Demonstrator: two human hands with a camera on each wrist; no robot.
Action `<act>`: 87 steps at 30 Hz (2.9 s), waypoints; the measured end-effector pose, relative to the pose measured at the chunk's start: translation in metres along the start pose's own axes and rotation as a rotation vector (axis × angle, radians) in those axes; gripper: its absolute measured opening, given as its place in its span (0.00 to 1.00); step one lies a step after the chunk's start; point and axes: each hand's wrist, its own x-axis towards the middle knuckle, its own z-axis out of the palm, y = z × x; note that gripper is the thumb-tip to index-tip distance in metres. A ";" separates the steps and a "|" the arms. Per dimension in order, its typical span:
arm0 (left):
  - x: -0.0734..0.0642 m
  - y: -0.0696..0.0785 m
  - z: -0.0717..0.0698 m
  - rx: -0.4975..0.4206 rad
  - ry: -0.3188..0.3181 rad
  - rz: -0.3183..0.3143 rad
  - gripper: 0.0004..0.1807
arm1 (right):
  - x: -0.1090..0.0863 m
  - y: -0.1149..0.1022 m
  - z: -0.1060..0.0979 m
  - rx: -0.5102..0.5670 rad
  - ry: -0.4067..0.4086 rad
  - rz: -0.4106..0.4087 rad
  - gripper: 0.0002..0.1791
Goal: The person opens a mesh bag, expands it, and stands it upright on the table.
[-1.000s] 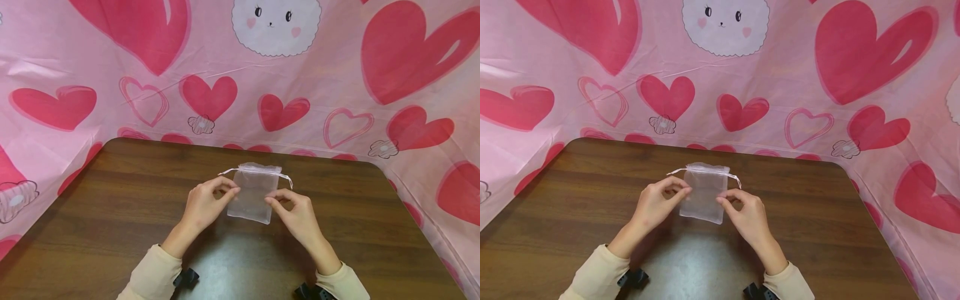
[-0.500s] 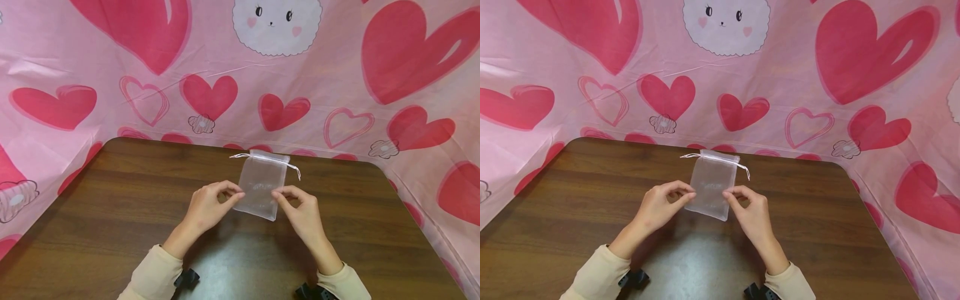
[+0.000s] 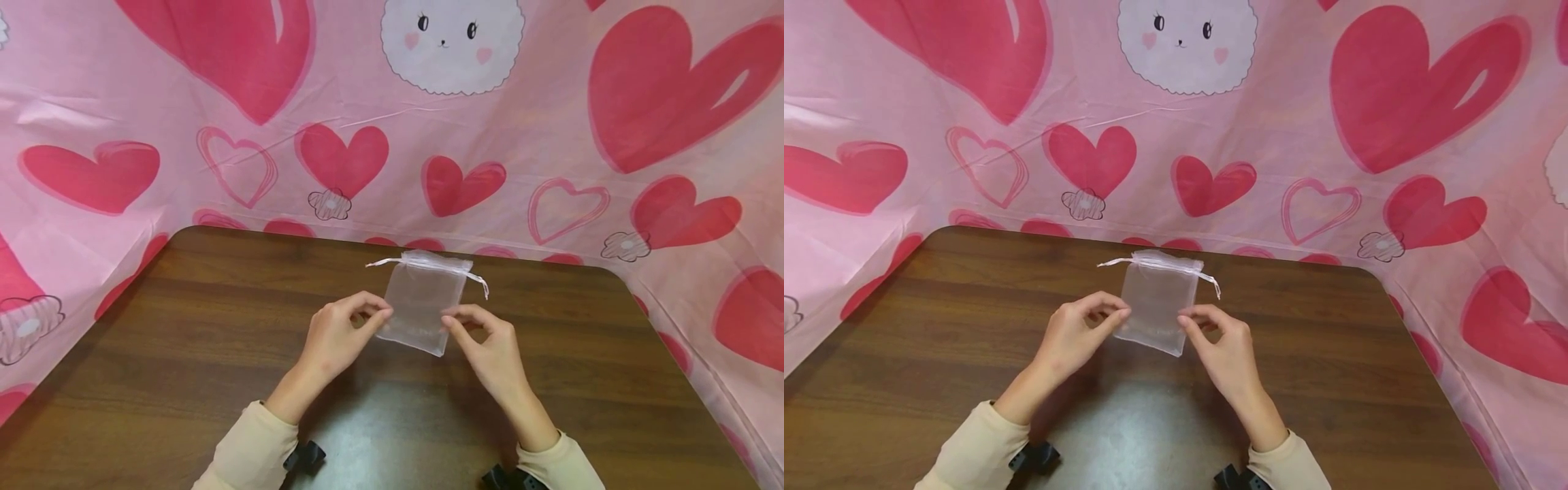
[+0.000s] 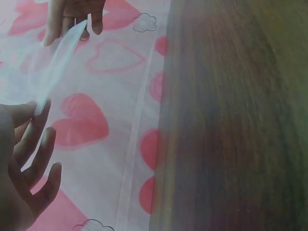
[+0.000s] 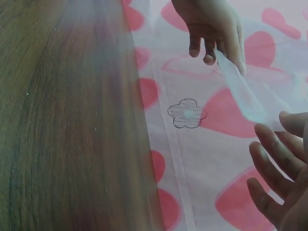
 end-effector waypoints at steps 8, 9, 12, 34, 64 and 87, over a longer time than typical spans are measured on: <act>0.001 0.001 -0.001 -0.052 0.034 -0.052 0.02 | -0.001 -0.001 0.004 -0.019 -0.061 -0.029 0.06; 0.001 0.001 -0.001 -0.061 0.036 -0.063 0.02 | -0.001 -0.001 0.005 -0.022 -0.070 -0.030 0.06; 0.001 0.002 -0.002 -0.087 0.037 -0.096 0.02 | -0.002 0.000 0.006 -0.023 -0.091 -0.019 0.05; 0.004 -0.004 -0.002 -0.073 -0.029 0.014 0.19 | 0.005 -0.005 0.000 0.136 -0.025 0.151 0.04; 0.005 -0.009 -0.006 -0.037 0.053 0.259 0.08 | 0.007 0.002 -0.005 0.053 -0.130 0.328 0.10; 0.006 -0.002 -0.008 -0.063 -0.017 0.120 0.07 | 0.008 -0.006 -0.011 0.235 -0.046 0.021 0.16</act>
